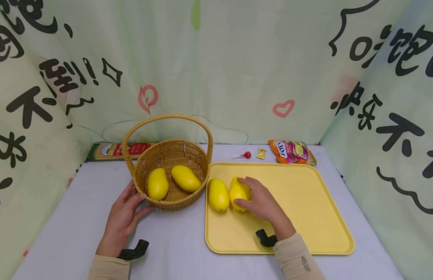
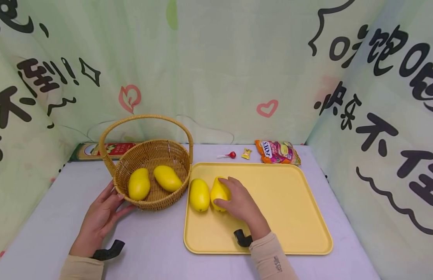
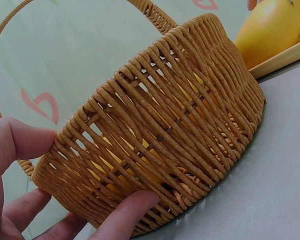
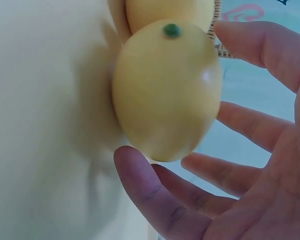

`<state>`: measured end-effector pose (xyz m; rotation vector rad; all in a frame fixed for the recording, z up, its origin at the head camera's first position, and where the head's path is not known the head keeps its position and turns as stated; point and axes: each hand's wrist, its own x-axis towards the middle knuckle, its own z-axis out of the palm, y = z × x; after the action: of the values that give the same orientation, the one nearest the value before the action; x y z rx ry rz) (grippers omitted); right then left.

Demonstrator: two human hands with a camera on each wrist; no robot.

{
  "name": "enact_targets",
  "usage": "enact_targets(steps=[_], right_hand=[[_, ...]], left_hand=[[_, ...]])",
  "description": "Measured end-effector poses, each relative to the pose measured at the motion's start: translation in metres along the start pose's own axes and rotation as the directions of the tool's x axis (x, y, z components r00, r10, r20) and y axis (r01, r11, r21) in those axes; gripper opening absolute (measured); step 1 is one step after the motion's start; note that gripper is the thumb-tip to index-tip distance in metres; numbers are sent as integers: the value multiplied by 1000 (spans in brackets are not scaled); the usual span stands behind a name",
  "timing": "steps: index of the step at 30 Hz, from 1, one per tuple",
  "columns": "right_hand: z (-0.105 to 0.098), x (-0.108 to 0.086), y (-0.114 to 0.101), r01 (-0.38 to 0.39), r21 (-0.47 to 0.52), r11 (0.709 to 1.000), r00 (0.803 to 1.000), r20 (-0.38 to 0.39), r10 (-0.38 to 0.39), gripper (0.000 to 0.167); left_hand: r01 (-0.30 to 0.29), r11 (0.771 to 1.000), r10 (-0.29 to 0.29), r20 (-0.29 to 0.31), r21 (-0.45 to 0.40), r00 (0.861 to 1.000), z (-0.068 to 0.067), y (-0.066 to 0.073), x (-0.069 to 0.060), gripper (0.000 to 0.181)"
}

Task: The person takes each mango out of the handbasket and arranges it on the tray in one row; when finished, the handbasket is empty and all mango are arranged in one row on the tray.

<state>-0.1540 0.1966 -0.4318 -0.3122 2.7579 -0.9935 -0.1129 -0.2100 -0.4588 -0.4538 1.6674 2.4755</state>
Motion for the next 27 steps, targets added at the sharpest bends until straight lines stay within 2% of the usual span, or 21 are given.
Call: enact_targets(steps=[7, 16, 20, 27], right_hand=[[-9, -5, -4, -2, 18, 1000, 1000, -7, 2, 70], [-23, -18, -6, 53, 24, 998, 997, -58, -52, 67], [-27, -27, -3, 57, 87, 995, 995, -89, -49, 64], [-35, -39, -5, -2, 218, 976, 990, -137, 33, 53]], left_hand=[[-1, 1000, 1, -3, -1, 1000, -1, 0, 2, 74], [4, 1000, -4, -22, 11, 1000, 0, -3, 2, 75], [1, 1000, 0, -24, 9, 1000, 2, -3, 2, 75], [2, 1000, -2, -41, 3, 999, -1, -3, 2, 74]])
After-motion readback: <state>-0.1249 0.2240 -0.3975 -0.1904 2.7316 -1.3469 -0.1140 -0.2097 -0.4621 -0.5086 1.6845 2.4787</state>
